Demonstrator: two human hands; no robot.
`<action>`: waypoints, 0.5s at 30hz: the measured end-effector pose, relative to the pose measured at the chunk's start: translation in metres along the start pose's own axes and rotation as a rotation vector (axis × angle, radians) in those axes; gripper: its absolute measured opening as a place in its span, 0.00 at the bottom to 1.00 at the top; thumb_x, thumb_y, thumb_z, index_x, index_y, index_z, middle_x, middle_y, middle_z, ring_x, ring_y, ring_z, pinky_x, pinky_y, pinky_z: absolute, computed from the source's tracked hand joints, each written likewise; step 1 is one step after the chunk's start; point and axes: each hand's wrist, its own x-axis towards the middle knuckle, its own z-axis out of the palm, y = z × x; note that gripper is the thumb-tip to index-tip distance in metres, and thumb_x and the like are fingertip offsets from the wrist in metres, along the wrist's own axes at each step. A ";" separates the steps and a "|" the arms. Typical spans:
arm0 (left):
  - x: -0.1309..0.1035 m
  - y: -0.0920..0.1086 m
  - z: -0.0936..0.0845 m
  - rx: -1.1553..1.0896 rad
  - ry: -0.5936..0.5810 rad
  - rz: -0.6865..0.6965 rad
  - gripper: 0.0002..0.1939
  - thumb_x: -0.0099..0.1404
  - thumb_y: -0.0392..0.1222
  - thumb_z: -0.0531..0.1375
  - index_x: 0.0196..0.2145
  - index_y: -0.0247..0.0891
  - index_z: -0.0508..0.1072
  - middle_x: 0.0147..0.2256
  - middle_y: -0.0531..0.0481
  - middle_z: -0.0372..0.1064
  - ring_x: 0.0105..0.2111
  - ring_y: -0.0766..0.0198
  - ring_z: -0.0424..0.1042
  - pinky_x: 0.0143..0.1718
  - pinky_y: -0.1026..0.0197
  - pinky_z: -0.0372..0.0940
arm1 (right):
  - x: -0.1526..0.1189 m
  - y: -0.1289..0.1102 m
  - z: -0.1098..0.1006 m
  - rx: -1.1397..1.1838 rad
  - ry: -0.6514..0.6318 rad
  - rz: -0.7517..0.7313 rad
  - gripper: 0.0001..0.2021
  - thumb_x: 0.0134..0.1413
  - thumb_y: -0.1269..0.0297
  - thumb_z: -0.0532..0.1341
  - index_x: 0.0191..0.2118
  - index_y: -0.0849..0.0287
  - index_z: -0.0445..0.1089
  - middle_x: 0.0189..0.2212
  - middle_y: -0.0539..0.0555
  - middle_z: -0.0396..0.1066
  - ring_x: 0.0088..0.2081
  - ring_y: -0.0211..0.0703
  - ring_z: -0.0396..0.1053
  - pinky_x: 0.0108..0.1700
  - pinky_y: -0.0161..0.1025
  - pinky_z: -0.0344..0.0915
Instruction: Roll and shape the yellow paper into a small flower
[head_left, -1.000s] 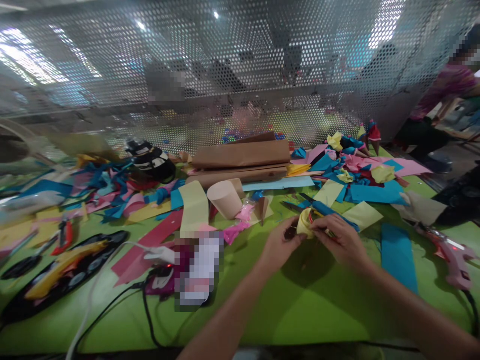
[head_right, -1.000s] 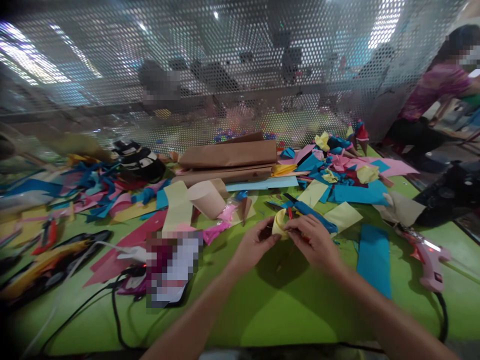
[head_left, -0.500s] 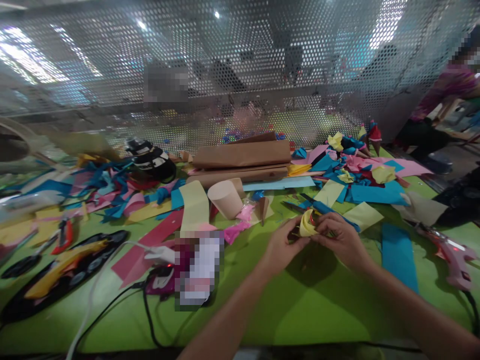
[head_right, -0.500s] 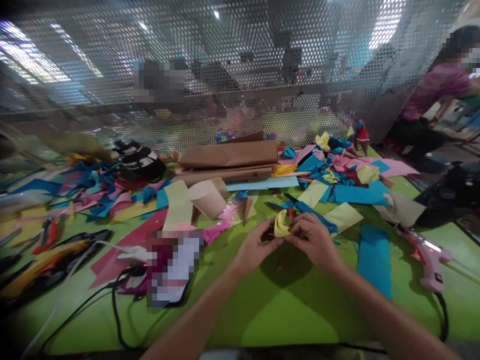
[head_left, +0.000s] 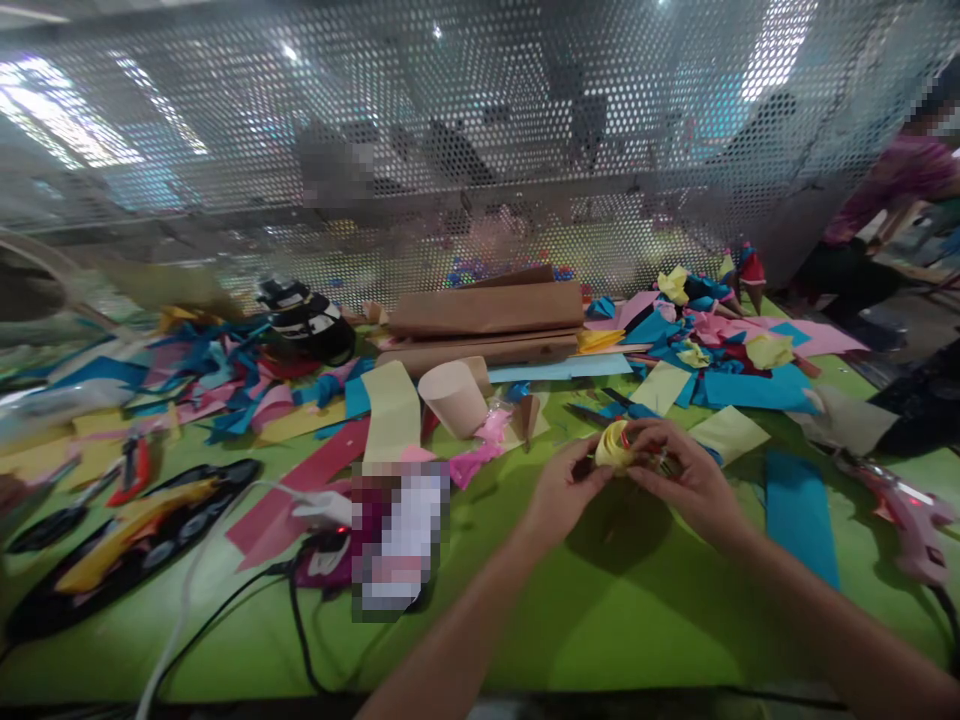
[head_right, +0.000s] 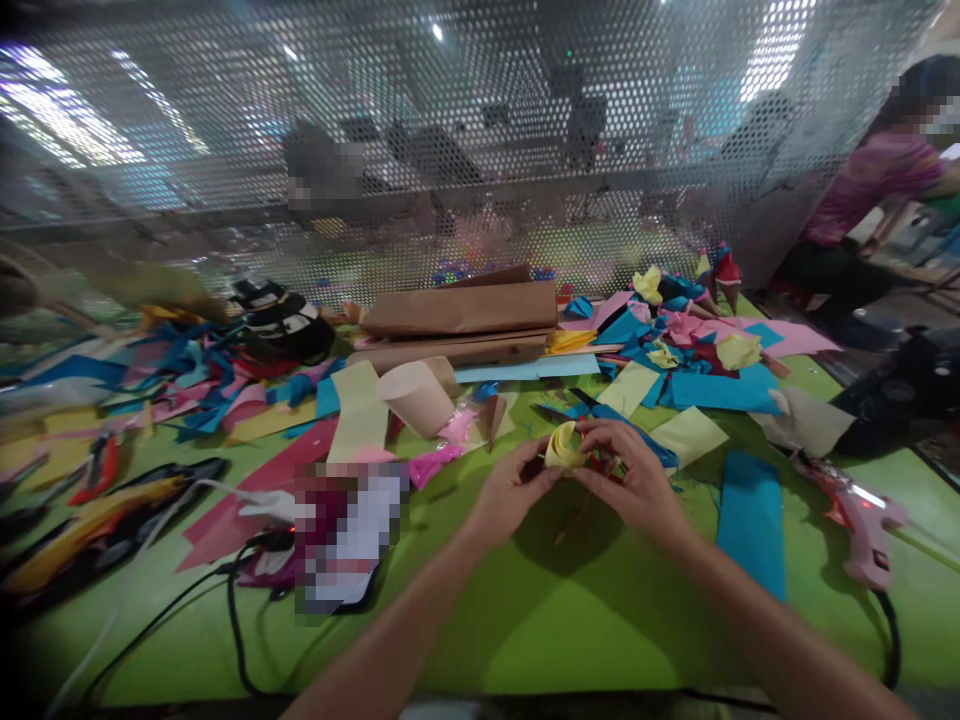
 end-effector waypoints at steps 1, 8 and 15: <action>0.000 -0.001 0.000 0.035 0.011 0.006 0.20 0.65 0.42 0.64 0.55 0.36 0.75 0.50 0.40 0.75 0.50 0.51 0.73 0.54 0.52 0.67 | 0.000 -0.001 0.000 -0.011 0.003 -0.026 0.06 0.62 0.62 0.65 0.44 0.51 0.70 0.57 0.58 0.68 0.57 0.53 0.68 0.52 0.47 0.69; -0.001 0.001 0.002 0.169 0.025 0.034 0.21 0.66 0.40 0.63 0.56 0.38 0.74 0.47 0.42 0.74 0.47 0.54 0.72 0.50 0.55 0.68 | -0.001 0.002 0.004 -0.216 0.007 -0.131 0.09 0.64 0.66 0.62 0.48 0.48 0.73 0.53 0.58 0.69 0.58 0.53 0.66 0.57 0.51 0.66; -0.001 0.001 0.003 0.132 0.015 0.025 0.24 0.66 0.41 0.63 0.59 0.37 0.72 0.50 0.40 0.73 0.48 0.52 0.72 0.52 0.53 0.68 | 0.001 0.006 0.007 -0.257 -0.037 -0.156 0.05 0.65 0.67 0.62 0.41 0.52 0.75 0.51 0.58 0.71 0.56 0.53 0.68 0.55 0.50 0.68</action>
